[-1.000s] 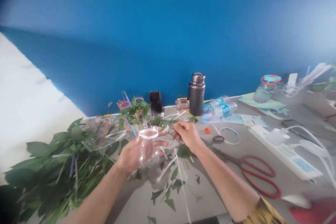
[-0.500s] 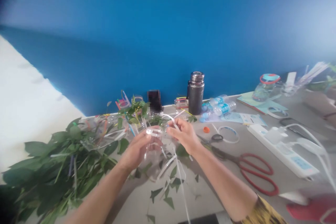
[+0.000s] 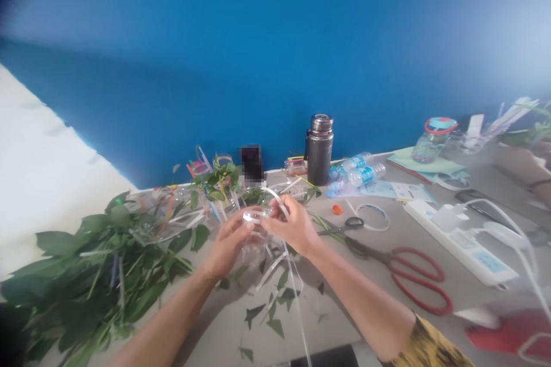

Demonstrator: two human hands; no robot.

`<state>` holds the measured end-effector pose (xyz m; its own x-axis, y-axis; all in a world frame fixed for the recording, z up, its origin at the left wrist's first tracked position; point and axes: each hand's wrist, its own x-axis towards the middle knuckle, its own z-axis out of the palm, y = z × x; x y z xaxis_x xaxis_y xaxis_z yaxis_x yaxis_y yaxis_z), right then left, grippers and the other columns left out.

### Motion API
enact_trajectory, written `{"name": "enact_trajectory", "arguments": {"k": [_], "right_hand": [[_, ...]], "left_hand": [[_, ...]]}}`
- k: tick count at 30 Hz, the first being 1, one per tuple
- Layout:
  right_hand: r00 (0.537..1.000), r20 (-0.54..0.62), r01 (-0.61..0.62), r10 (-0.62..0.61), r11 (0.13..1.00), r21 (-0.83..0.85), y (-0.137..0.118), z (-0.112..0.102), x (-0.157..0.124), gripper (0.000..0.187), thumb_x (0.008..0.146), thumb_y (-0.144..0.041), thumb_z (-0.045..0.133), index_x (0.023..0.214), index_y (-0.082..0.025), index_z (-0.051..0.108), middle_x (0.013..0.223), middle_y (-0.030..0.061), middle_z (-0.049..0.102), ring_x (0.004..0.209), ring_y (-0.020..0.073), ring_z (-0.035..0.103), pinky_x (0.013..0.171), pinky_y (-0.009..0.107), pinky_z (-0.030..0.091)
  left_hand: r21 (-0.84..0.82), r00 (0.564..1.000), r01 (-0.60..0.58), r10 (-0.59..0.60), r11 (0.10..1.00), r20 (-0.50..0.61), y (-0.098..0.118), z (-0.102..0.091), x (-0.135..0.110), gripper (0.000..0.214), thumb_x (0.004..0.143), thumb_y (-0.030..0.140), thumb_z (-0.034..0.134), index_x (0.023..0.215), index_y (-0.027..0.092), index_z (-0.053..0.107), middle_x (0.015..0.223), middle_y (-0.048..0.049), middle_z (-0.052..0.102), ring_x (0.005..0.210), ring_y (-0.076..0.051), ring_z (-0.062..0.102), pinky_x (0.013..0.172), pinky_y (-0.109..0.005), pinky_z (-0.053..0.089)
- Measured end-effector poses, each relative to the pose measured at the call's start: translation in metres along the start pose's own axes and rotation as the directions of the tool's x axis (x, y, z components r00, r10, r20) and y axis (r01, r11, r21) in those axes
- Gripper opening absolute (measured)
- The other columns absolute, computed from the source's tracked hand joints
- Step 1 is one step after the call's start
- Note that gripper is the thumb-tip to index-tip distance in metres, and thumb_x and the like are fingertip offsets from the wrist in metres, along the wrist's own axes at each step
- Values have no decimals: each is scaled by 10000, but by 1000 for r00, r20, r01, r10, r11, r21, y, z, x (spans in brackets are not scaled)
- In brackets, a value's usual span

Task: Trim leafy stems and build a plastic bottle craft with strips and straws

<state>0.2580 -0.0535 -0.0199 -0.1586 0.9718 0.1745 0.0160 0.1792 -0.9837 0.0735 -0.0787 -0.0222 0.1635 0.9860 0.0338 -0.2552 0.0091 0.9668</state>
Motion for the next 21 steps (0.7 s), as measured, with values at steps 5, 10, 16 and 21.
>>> {"name": "enact_trajectory", "arguments": {"k": [5,10,16,21], "right_hand": [[998,66,-16,9,994,110,6,-3,2,434,731,-443,802,1037,-193,621,794,-34,576,662,125,509,589,254,404],[1000,1,25,-25,999,-33,6,-2,2,410,709,-424,825,996,-196,642,754,-40,596,644,127,510,589,254,398],[999,-22,49,-46,992,117,1,-12,6,470,878,-660,624,879,-193,679,726,13,627,553,121,477,507,260,348],[977,185,84,-105,989,119,-10,-28,4,429,889,-605,673,808,-185,707,682,17,649,534,111,476,508,254,351]], "left_hand": [[-87,997,63,-59,994,43,-2,-1,2,473,753,458,840,1114,165,753,941,-97,733,802,-225,690,708,-359,587],[-91,994,104,-102,990,35,-3,0,0,526,763,457,841,1188,172,717,958,-86,719,800,-217,698,694,-341,580],[-213,962,272,-260,939,82,-7,-1,5,513,856,621,695,1182,231,625,901,-46,665,740,-245,713,553,-351,583],[-345,945,314,-326,885,26,-3,-9,9,356,834,479,756,1004,204,608,905,-47,661,811,-252,713,574,-360,596]]}}
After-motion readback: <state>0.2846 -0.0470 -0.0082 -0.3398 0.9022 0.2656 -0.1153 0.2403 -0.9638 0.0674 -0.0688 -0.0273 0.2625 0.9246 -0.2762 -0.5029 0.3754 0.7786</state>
